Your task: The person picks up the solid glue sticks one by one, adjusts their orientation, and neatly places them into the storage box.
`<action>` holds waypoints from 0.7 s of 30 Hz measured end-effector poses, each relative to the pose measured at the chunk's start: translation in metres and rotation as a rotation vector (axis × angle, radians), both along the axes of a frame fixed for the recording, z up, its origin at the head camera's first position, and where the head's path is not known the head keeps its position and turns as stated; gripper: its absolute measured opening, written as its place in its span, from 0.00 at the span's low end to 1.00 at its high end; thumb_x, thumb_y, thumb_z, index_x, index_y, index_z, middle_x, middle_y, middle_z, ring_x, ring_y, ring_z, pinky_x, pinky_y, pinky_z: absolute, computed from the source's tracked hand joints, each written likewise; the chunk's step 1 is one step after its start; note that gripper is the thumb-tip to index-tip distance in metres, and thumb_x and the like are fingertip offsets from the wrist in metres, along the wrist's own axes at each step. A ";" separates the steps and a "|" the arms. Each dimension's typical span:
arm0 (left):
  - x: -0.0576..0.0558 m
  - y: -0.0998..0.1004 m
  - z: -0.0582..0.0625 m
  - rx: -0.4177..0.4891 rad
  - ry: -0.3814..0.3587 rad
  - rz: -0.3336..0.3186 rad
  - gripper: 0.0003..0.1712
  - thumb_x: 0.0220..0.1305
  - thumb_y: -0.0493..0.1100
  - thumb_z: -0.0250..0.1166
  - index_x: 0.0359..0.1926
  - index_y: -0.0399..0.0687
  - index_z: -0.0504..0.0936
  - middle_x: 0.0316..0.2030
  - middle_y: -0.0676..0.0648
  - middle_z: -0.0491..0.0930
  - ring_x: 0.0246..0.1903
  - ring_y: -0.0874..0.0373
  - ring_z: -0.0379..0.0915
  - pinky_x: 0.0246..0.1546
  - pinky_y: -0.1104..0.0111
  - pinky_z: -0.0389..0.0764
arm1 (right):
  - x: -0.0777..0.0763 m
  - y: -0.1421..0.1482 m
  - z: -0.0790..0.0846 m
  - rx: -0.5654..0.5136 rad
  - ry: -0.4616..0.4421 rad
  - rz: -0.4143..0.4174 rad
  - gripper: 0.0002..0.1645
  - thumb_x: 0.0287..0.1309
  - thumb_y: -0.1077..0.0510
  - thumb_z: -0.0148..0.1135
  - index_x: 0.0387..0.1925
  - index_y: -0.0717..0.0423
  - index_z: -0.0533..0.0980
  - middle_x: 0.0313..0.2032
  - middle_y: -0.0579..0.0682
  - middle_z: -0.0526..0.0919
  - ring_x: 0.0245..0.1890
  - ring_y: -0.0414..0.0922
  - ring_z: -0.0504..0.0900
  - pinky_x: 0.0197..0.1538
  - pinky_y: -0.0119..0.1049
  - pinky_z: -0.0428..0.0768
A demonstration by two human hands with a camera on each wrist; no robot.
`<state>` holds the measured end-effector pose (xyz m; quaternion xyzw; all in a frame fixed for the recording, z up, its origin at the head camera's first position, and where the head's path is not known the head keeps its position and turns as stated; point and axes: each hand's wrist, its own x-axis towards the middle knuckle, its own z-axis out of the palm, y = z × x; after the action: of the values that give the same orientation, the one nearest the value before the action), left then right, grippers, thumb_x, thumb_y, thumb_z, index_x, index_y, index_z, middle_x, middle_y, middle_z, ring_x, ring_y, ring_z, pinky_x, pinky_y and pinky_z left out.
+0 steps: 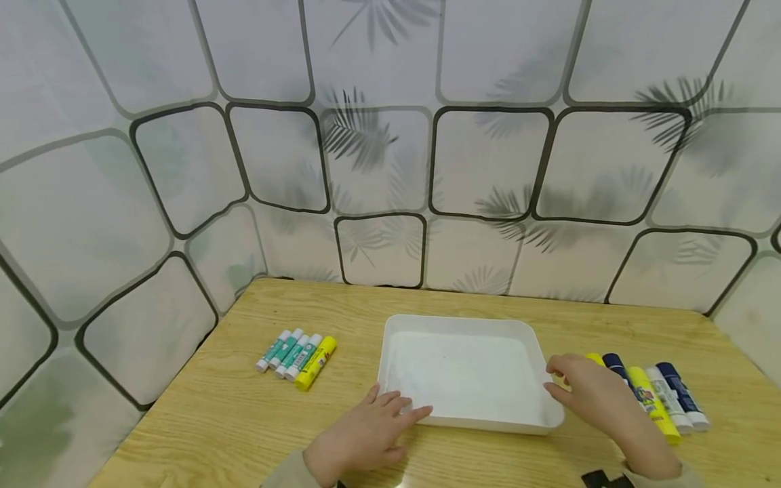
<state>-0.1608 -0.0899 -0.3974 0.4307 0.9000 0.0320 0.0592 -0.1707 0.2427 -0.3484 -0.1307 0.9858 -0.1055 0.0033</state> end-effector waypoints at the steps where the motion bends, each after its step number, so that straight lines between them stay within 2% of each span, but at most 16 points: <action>1: 0.000 0.000 0.000 0.002 -0.003 -0.002 0.35 0.57 0.51 0.58 0.65 0.63 0.55 0.57 0.50 0.65 0.57 0.54 0.57 0.55 0.50 0.59 | 0.000 0.002 0.000 -0.001 0.012 -0.003 0.09 0.45 0.57 0.66 0.30 0.53 0.75 0.27 0.45 0.76 0.26 0.42 0.74 0.24 0.36 0.72; 8: 0.000 0.001 0.000 0.008 -0.012 -0.005 0.35 0.57 0.50 0.58 0.65 0.62 0.55 0.56 0.50 0.65 0.57 0.55 0.57 0.55 0.50 0.59 | -0.004 0.016 -0.004 -0.011 0.078 -0.034 0.10 0.44 0.60 0.65 0.31 0.59 0.76 0.27 0.48 0.77 0.26 0.45 0.75 0.25 0.39 0.74; 16: 0.000 0.001 -0.001 0.015 -0.023 0.004 0.35 0.57 0.50 0.58 0.65 0.63 0.55 0.56 0.50 0.65 0.57 0.55 0.57 0.55 0.50 0.59 | -0.008 0.025 -0.005 0.005 0.044 -0.126 0.13 0.47 0.59 0.63 0.35 0.63 0.75 0.29 0.53 0.78 0.27 0.48 0.76 0.26 0.42 0.73; 21: 0.000 0.001 -0.001 0.018 -0.012 0.001 0.35 0.57 0.50 0.58 0.65 0.63 0.56 0.56 0.50 0.65 0.57 0.55 0.58 0.54 0.50 0.59 | -0.008 0.028 -0.004 0.005 0.031 -0.182 0.16 0.48 0.58 0.61 0.36 0.67 0.74 0.27 0.53 0.77 0.24 0.46 0.73 0.24 0.42 0.72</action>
<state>-0.1607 -0.0892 -0.3985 0.4306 0.8995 0.0429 0.0605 -0.1788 0.2708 -0.3528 -0.0421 0.9938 -0.1008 -0.0213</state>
